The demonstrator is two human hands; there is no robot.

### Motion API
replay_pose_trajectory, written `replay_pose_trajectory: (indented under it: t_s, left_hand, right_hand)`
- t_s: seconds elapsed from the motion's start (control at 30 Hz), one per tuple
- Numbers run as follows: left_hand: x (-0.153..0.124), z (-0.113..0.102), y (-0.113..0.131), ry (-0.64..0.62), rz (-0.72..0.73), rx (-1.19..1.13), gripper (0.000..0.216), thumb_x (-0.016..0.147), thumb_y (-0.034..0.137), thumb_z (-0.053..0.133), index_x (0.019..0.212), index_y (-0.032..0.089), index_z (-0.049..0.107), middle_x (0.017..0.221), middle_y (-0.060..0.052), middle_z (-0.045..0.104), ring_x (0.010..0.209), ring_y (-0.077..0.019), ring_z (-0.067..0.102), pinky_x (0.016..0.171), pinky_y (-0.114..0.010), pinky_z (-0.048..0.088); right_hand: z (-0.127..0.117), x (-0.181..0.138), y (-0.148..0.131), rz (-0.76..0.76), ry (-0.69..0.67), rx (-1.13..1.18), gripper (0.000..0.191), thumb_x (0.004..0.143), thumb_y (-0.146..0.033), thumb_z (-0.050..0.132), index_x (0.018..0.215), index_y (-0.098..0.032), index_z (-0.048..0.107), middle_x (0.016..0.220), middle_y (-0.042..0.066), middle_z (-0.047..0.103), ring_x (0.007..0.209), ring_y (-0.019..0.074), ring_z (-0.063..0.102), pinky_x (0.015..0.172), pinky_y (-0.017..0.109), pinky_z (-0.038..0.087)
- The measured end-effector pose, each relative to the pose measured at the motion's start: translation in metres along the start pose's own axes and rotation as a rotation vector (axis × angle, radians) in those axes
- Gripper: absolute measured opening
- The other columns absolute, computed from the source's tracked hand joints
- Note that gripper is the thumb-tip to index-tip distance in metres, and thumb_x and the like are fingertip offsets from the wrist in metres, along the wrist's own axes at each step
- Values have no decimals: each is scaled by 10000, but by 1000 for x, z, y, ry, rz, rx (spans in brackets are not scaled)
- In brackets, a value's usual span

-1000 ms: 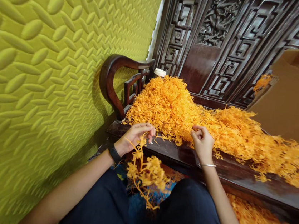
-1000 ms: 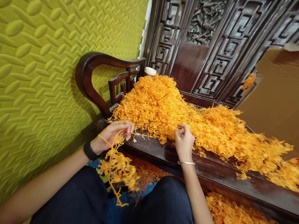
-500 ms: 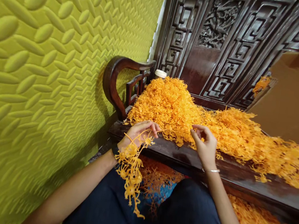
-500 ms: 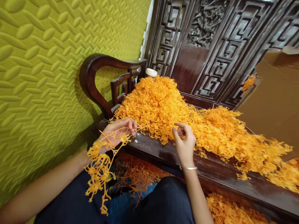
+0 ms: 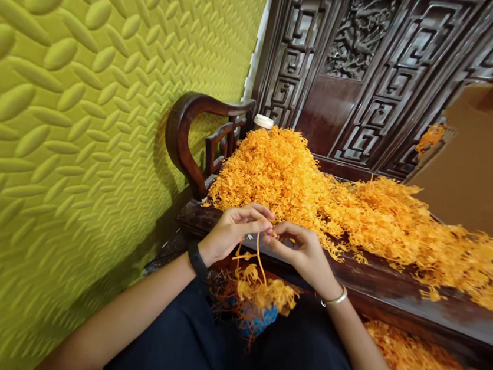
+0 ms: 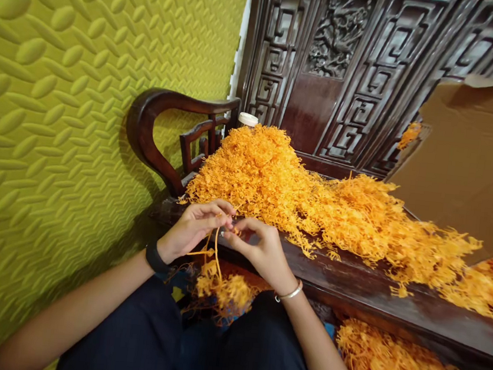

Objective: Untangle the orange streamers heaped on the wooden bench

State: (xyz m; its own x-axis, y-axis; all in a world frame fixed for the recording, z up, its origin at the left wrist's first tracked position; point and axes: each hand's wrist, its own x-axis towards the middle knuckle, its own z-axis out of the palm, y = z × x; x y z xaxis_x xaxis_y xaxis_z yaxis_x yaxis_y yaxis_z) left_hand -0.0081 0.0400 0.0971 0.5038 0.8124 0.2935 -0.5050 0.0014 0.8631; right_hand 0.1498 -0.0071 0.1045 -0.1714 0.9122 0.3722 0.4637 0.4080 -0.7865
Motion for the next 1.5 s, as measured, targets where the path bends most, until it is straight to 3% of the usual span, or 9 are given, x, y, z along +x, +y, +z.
replay_pose_trajectory:
  t_s: [0.13,0.23,0.53,0.63,0.77,1.0,1.13,1.23,1.5]
  left_hand:
    - [-1,-7,3,21,-75,-69,233,622,52,692,821,155,630,838,5,580,774,-96,556,745,-224,428]
    - [-2,-9,6,8,-119,-182,204,616,23,614,768,151,568,752,21,545,717,-98,549,723,-232,422]
    - [-7,-6,7,20,-200,-280,170,696,253,593,823,144,568,676,17,501,516,-60,421,514,-201,363]
    - [-7,-4,6,26,-233,-157,204,726,319,633,698,130,560,612,31,472,472,-39,376,448,-172,306]
    - [-6,-3,5,7,-304,-137,434,756,381,612,469,148,385,455,68,324,385,-23,270,377,-168,217]
    - [-7,-4,7,-19,-356,-257,455,734,333,635,446,166,323,376,96,245,319,-12,179,331,-164,159]
    - [-7,-8,8,-96,-435,-209,448,739,354,636,454,165,347,373,99,246,296,-7,179,321,-164,150]
    - [-4,-18,3,-90,-423,-158,420,752,330,637,474,155,375,405,94,266,310,-5,199,334,-162,160]
    - [4,-27,0,28,-360,-316,338,810,418,522,643,126,544,525,43,392,404,-35,311,410,-168,267]
  right_hand:
    - [0,0,1,1,61,80,201,794,-363,616,730,-179,565,738,23,607,712,146,563,683,266,440]
    - [1,0,1,31,53,94,204,807,-369,602,741,-181,557,685,9,582,654,130,536,635,255,427]
    - [12,6,-1,74,-37,285,253,736,-388,672,683,-181,536,690,10,571,681,138,537,650,270,435]
    - [16,7,-2,119,-162,388,274,755,-427,637,700,-182,529,703,8,542,683,134,514,654,273,425]
    - [18,9,-1,157,-295,488,289,769,-442,615,702,-172,536,673,-10,464,613,101,404,582,236,359]
    - [26,11,6,230,-343,769,272,704,-418,679,688,-179,550,627,-17,424,563,103,362,568,255,344]
    - [21,10,6,223,-361,928,373,738,-468,622,565,-189,444,513,-47,309,486,100,299,536,281,348]
    - [10,6,8,147,-199,786,345,768,-454,598,589,-185,477,553,-19,391,533,121,379,559,288,365]
    - [-39,21,55,69,627,168,237,707,-375,658,770,-195,518,706,-1,534,618,124,508,576,253,400]
